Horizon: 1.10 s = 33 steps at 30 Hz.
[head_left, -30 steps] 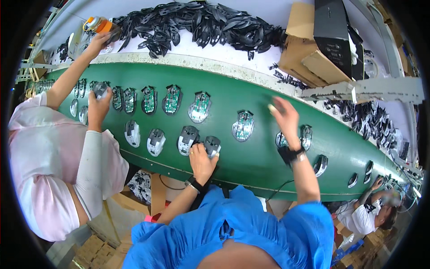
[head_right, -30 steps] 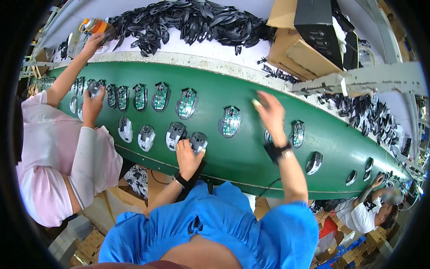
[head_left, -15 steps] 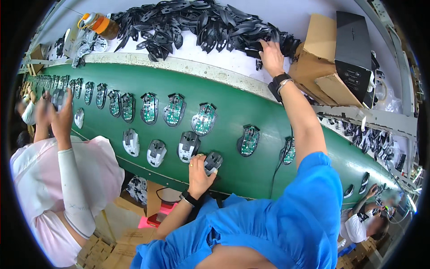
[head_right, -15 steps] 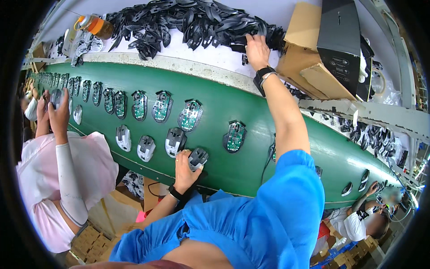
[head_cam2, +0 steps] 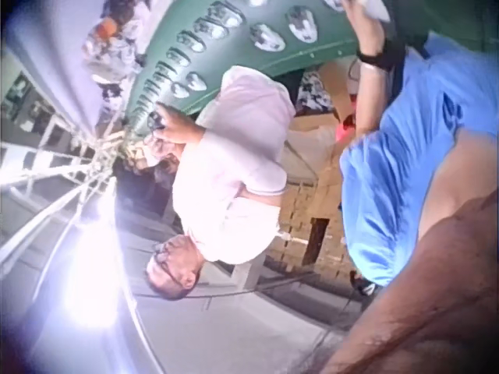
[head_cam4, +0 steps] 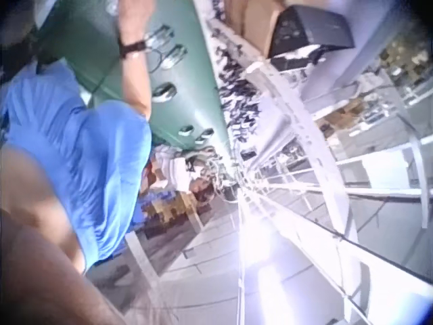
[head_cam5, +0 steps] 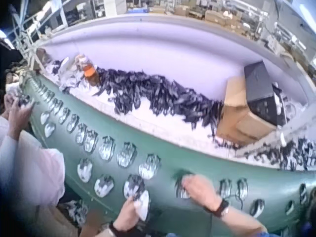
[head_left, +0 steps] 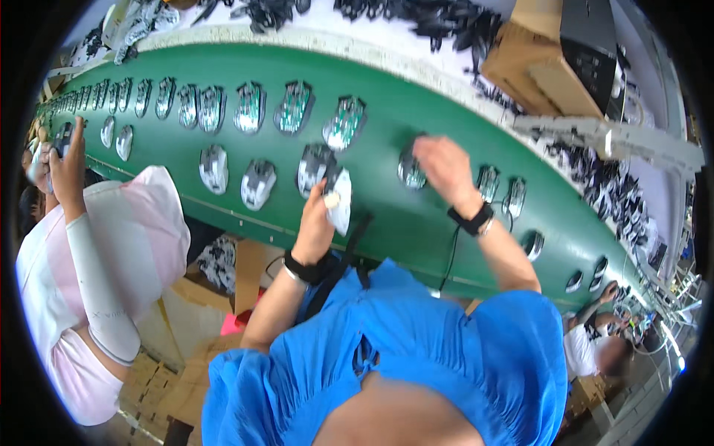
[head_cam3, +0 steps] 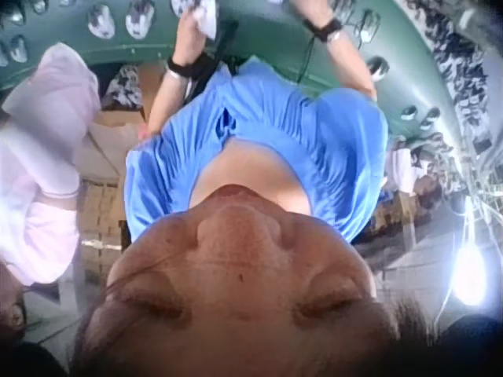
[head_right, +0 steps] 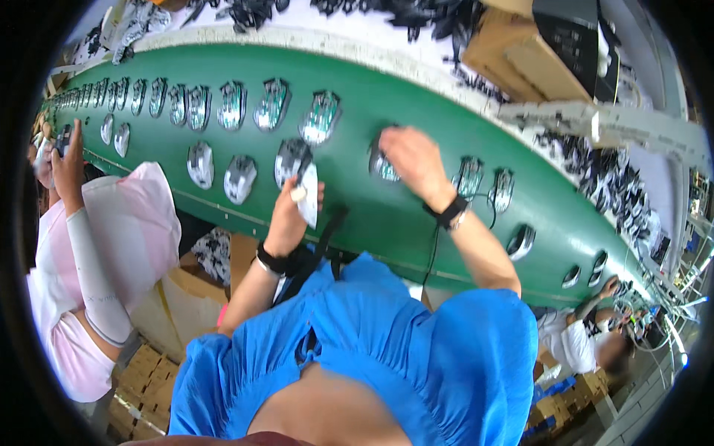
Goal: The person assembles computer mice on a factory assembly line. They pick up white mouse shells and black mouse shells from a cardboard box, place them on a green workbench, and snap the two halves together. The person then places the assembled mice in a row on the bench.
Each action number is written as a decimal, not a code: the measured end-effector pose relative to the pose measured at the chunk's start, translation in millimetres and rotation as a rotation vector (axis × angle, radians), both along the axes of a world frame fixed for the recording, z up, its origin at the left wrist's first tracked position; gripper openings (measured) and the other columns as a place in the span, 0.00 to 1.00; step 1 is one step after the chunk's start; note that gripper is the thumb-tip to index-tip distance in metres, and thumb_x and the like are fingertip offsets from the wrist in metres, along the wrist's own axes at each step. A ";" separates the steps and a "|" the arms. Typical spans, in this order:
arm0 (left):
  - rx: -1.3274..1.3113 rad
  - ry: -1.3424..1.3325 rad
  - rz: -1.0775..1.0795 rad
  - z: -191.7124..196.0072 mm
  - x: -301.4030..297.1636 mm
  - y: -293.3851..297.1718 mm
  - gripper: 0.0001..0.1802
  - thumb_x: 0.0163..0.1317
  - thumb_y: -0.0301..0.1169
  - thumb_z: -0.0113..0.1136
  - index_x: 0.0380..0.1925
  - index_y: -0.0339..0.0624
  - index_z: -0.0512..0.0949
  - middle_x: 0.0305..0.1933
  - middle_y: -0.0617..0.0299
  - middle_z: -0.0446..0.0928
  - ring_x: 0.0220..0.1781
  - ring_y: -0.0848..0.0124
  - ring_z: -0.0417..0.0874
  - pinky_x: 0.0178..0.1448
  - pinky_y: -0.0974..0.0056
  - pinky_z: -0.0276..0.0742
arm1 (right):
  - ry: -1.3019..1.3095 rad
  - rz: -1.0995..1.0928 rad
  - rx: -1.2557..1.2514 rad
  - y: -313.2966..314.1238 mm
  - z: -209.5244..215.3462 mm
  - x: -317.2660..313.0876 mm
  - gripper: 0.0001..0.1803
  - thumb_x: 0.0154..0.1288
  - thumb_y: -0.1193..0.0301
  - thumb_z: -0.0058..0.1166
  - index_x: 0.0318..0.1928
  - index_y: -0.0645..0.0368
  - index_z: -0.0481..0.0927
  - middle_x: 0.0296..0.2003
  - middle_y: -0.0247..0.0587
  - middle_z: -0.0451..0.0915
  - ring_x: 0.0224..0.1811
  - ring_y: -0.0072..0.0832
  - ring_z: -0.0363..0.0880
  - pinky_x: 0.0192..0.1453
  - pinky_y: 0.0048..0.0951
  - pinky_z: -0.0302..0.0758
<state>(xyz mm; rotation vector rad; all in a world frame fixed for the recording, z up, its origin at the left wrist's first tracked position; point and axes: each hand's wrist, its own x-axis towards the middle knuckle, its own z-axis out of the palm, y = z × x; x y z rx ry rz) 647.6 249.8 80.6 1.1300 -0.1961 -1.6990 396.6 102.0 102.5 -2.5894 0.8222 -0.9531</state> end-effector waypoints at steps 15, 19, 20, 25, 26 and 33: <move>-0.068 0.093 -0.057 28.8 -9.6 21.5 0.22 0.68 0.44 0.50 0.55 0.43 0.71 0.46 0.60 0.79 0.42 0.76 0.79 0.46 0.68 0.75 | -0.079 -0.854 1.044 163.0 -64.1 0.8 0.19 0.52 0.68 0.65 0.45 0.60 0.80 0.33 0.42 0.83 0.28 0.29 0.80 0.36 0.31 0.77; -0.098 0.036 -0.068 56.8 -15.9 17.6 0.21 0.70 0.44 0.48 0.54 0.42 0.67 0.45 0.66 0.75 0.45 0.78 0.77 0.47 0.69 0.74 | -0.871 -0.705 1.455 156.7 -50.5 19.1 0.08 0.58 0.76 0.58 0.39 0.62 0.79 0.29 0.37 0.81 0.27 0.23 0.79 0.33 0.25 0.75; -0.095 -0.035 -0.088 60.0 -13.8 18.2 0.21 0.71 0.41 0.46 0.56 0.40 0.65 0.46 0.63 0.75 0.46 0.77 0.77 0.48 0.69 0.73 | -1.025 -0.590 1.477 154.0 -8.9 29.5 0.04 0.60 0.79 0.55 0.36 0.60 0.77 0.29 0.35 0.80 0.29 0.21 0.78 0.33 0.21 0.74; -0.170 -0.202 -0.063 79.1 -26.0 14.9 0.18 0.71 0.35 0.45 0.56 0.39 0.63 0.48 0.60 0.74 0.48 0.75 0.75 0.49 0.69 0.73 | -0.902 -0.246 1.435 147.7 96.2 50.5 0.04 0.61 0.78 0.56 0.33 0.60 0.74 0.29 0.34 0.79 0.29 0.18 0.77 0.34 0.19 0.73; -0.183 -0.205 -0.060 83.3 -28.5 14.2 0.18 0.71 0.35 0.45 0.57 0.39 0.63 0.48 0.60 0.74 0.48 0.76 0.75 0.48 0.70 0.73 | -0.835 -0.224 1.430 145.5 101.4 54.7 0.05 0.61 0.78 0.56 0.33 0.60 0.73 0.28 0.34 0.79 0.29 0.18 0.77 0.33 0.19 0.73; -0.318 -0.270 -0.040 94.7 -22.4 10.9 0.18 0.69 0.35 0.48 0.55 0.38 0.64 0.45 0.60 0.74 0.43 0.78 0.75 0.45 0.71 0.73 | -0.519 -0.281 1.248 136.4 104.7 64.6 0.07 0.59 0.77 0.60 0.32 0.62 0.73 0.23 0.31 0.78 0.26 0.15 0.76 0.31 0.19 0.72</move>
